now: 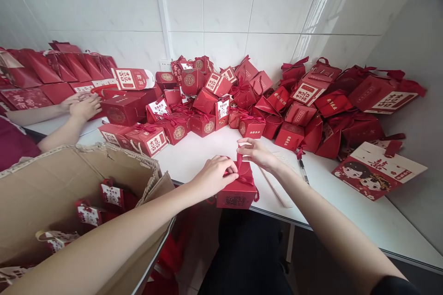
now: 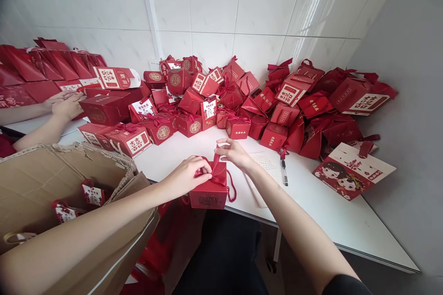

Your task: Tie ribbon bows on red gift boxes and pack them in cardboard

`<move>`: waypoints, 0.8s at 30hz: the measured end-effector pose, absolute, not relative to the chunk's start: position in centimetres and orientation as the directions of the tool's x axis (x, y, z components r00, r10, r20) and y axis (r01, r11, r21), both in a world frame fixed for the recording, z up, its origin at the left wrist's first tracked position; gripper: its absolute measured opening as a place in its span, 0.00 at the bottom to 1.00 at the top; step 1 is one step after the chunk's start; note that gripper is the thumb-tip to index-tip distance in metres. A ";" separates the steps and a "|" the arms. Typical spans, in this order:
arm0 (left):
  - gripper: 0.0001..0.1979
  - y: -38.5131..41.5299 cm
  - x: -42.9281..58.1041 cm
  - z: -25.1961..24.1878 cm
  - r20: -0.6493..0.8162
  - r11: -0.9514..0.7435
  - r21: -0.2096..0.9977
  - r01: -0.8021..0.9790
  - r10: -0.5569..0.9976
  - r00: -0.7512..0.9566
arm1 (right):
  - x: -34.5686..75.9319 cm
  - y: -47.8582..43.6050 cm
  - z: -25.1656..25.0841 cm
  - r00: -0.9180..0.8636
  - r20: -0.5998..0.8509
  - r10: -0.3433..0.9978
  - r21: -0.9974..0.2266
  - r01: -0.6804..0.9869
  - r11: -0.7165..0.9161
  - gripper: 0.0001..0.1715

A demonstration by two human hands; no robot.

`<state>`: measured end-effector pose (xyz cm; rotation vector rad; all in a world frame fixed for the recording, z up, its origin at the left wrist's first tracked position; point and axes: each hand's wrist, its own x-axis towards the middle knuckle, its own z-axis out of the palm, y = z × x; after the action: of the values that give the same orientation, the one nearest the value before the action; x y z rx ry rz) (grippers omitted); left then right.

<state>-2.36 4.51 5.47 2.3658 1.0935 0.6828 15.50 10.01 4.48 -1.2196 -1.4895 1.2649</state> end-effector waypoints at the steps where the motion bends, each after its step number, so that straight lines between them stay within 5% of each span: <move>1: 0.03 4.5 -2.4 5.5 0.248 -0.590 0.572 0.570 0.787 0.565 | 15.3 10.3 4.5 -0.162 -0.009 0.987 -0.972 0.233 0.030 0.16; 6: 0.04 4.2 -2.4 5.5 0.266 -0.593 0.567 0.572 0.789 0.554 | 15.8 8.3 5.2 0.055 0.118 0.992 -0.910 0.406 0.086 0.05; 10: 0.06 4.2 -2.4 5.6 0.321 -0.586 0.592 0.553 0.801 0.506 | 16.8 3.6 5.6 -0.016 0.097 0.995 -0.784 0.615 0.086 0.24; 14: 0.13 4.2 -3.3 6.1 0.276 -0.461 0.591 0.662 0.887 0.371 | 16.5 0.8 5.4 -0.097 0.021 0.995 -0.715 0.694 0.083 0.28; 18: 0.19 4.2 -4.4 6.5 -0.040 -0.270 0.645 0.715 0.923 0.384 | 15.9 0.9 4.8 -0.107 0.021 0.994 -0.774 0.627 0.084 0.25; 24: 0.19 5.2 -4.8 6.1 -0.101 -0.242 0.795 0.556 0.851 0.516 | 16.0 1.6 3.4 -0.162 0.003 0.987 -0.950 0.307 0.053 0.23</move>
<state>-4.80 5.18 6.11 1.9317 1.1532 0.4517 15.99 1.64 3.40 -1.3362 -1.5773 1.1398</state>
